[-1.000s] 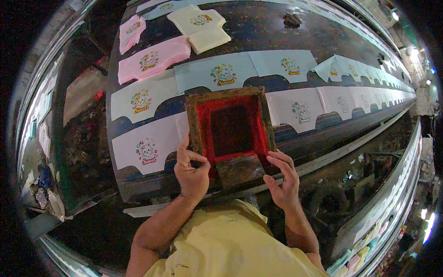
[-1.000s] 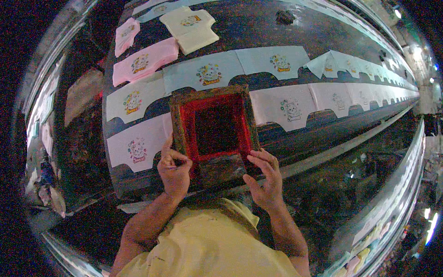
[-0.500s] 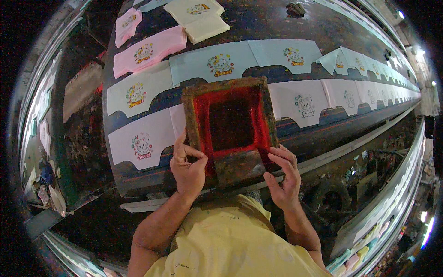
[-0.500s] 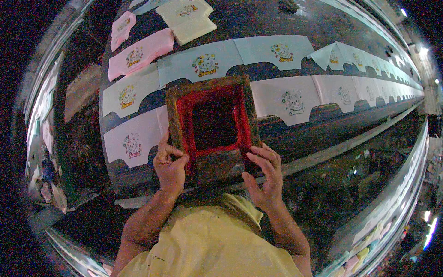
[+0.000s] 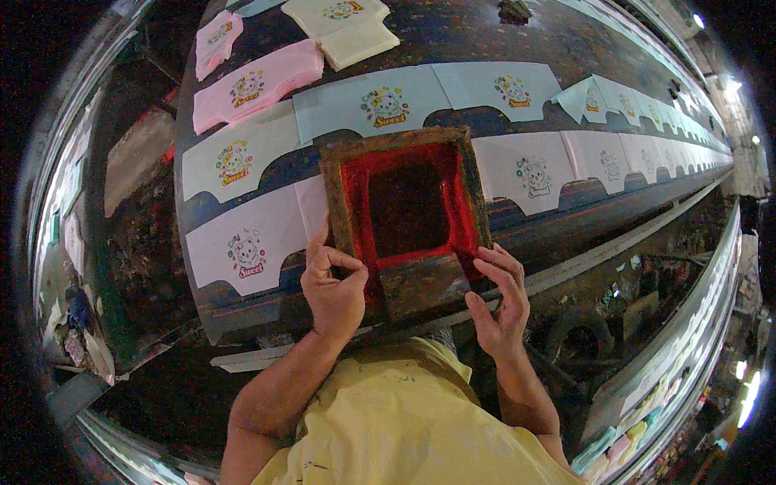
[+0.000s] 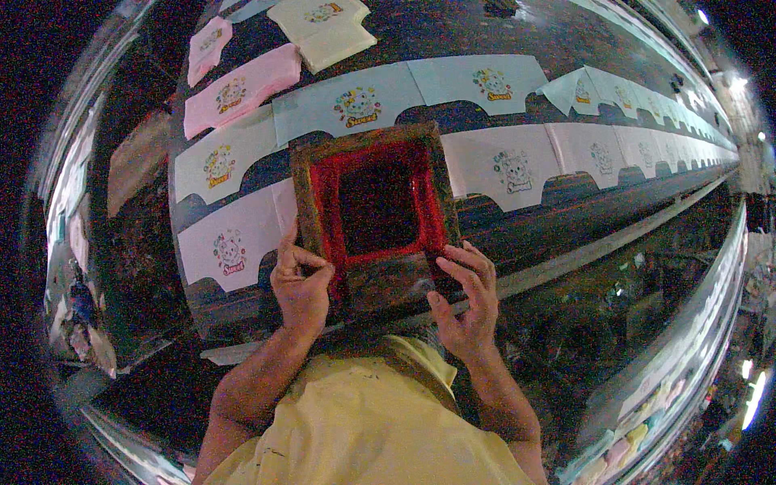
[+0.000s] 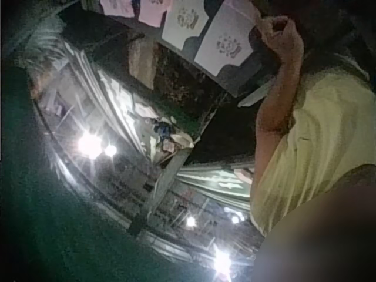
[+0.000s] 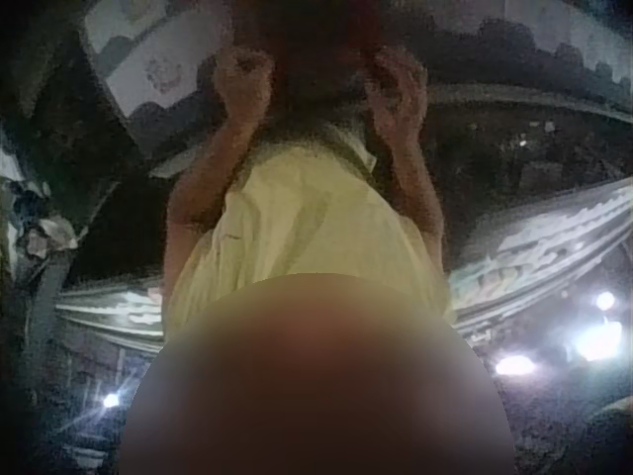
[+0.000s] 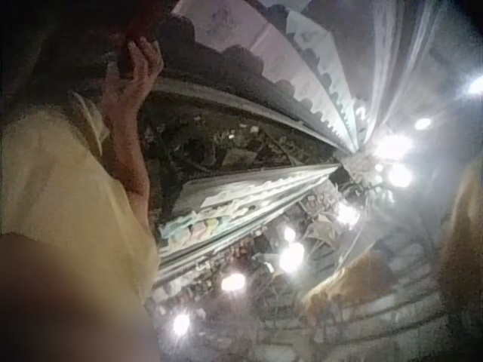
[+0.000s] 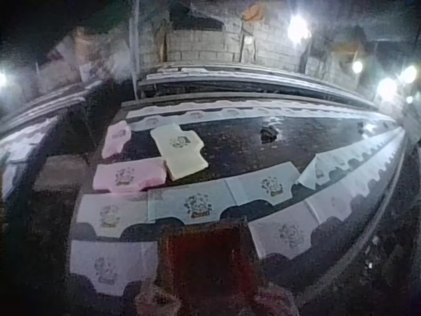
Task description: The person repeatedly rubs a small rectangular block against a red ink pad and then presses it onto a moving conveyor belt of fabric pieces to transfer a printed design. The person handles the ink pad and the fabric pieces as they move along the belt.
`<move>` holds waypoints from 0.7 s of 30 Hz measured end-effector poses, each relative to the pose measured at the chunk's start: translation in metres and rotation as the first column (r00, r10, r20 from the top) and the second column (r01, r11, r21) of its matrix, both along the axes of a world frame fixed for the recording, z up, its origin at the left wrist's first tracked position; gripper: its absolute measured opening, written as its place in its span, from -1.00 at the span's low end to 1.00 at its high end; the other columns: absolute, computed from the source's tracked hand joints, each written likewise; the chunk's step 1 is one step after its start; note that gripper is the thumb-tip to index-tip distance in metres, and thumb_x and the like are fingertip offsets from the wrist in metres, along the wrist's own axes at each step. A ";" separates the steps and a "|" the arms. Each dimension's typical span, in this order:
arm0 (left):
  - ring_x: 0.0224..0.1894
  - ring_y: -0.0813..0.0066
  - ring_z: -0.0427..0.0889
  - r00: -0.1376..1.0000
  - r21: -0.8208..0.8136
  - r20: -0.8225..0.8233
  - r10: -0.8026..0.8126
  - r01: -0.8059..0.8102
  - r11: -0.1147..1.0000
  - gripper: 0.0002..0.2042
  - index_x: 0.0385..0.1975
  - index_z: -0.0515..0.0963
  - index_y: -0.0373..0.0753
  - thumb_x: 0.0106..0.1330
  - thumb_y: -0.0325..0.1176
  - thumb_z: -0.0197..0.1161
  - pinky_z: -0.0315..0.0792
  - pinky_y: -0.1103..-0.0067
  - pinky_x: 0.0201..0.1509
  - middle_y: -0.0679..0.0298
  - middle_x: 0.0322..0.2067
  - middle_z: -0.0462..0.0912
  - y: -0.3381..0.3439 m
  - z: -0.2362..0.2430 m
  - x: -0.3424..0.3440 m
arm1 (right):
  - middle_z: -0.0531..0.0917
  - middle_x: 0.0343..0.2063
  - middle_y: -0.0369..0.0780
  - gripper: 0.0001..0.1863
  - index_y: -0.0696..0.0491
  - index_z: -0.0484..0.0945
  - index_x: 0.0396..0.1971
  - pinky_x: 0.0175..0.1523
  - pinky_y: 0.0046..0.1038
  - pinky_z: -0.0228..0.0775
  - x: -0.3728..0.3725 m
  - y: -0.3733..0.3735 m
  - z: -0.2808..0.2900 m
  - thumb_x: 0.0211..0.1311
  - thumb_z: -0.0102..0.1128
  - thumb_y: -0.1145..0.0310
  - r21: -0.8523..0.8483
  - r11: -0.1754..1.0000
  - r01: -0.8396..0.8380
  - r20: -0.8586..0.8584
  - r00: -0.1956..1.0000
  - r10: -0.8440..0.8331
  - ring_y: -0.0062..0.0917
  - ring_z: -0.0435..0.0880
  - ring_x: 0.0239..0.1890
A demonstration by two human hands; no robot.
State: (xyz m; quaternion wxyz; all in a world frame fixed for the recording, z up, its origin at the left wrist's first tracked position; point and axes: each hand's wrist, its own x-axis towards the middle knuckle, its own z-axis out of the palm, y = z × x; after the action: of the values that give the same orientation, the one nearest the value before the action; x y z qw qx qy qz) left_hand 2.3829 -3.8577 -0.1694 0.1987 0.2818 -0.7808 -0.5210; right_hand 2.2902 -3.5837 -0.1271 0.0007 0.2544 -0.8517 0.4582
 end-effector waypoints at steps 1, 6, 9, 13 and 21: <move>0.20 0.37 0.75 1.000 0.001 0.011 -0.003 0.003 1.000 -0.69 -0.12 0.71 -0.33 0.12 -0.72 0.50 0.44 0.36 0.57 -0.09 0.49 0.68 -0.001 0.000 0.000 | 0.74 0.38 -0.10 -0.48 0.01 0.77 0.30 0.68 0.09 0.33 0.000 0.000 0.000 0.39 0.59 0.22 -0.007 1.000 -0.001 -0.004 1.000 0.001 0.03 0.56 0.57; 0.70 -0.04 0.46 0.999 0.156 0.012 0.042 -0.044 0.987 -0.84 -0.48 0.67 -0.26 0.10 -0.70 0.45 0.25 0.28 0.75 -0.24 0.62 0.50 0.001 0.002 0.000 | 0.75 0.37 -0.08 -0.49 0.03 0.77 0.29 0.68 0.10 0.33 -0.001 0.001 0.000 0.40 0.58 0.21 -0.013 1.000 -0.008 -0.011 1.000 0.008 0.04 0.59 0.55; 0.70 -0.03 0.46 0.999 0.196 0.004 0.046 -0.046 0.980 -0.84 -0.47 0.66 -0.27 0.10 -0.70 0.45 0.23 0.30 0.76 -0.24 0.62 0.51 -0.001 0.000 -0.001 | 0.75 0.36 -0.08 -0.49 0.04 0.77 0.28 0.68 0.10 0.34 0.000 0.002 0.000 0.39 0.58 0.22 -0.019 1.000 -0.007 -0.003 1.000 0.007 0.04 0.60 0.54; 0.70 -0.01 0.46 0.996 0.217 -0.059 0.062 -0.047 0.975 -0.84 -0.46 0.65 -0.25 0.11 -0.69 0.46 0.20 0.32 0.77 -0.24 0.61 0.51 -0.001 -0.002 0.002 | 0.76 0.37 -0.08 -0.48 0.05 0.77 0.28 0.68 0.11 0.35 -0.003 0.004 -0.001 0.36 0.58 0.24 -0.057 0.998 -0.027 0.016 0.999 0.028 0.03 0.60 0.54; 0.74 0.08 0.39 0.992 0.318 -0.112 0.060 -0.022 0.948 -0.78 -0.42 0.58 -0.23 0.15 -0.74 0.44 0.25 0.34 0.72 -0.26 0.68 0.38 -0.004 -0.005 0.003 | 0.78 0.34 -0.07 -0.49 0.09 0.78 0.24 0.67 0.12 0.34 -0.004 0.007 0.002 0.34 0.59 0.24 -0.059 0.996 -0.064 0.030 0.997 0.066 0.04 0.60 0.54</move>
State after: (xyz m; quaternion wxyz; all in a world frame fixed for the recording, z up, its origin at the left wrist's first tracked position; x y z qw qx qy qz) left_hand 2.3857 -3.8621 -0.1740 0.2082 0.2944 -0.6678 -0.6512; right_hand 2.2858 -3.5764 -0.1248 -0.0205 0.2743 -0.8293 0.4863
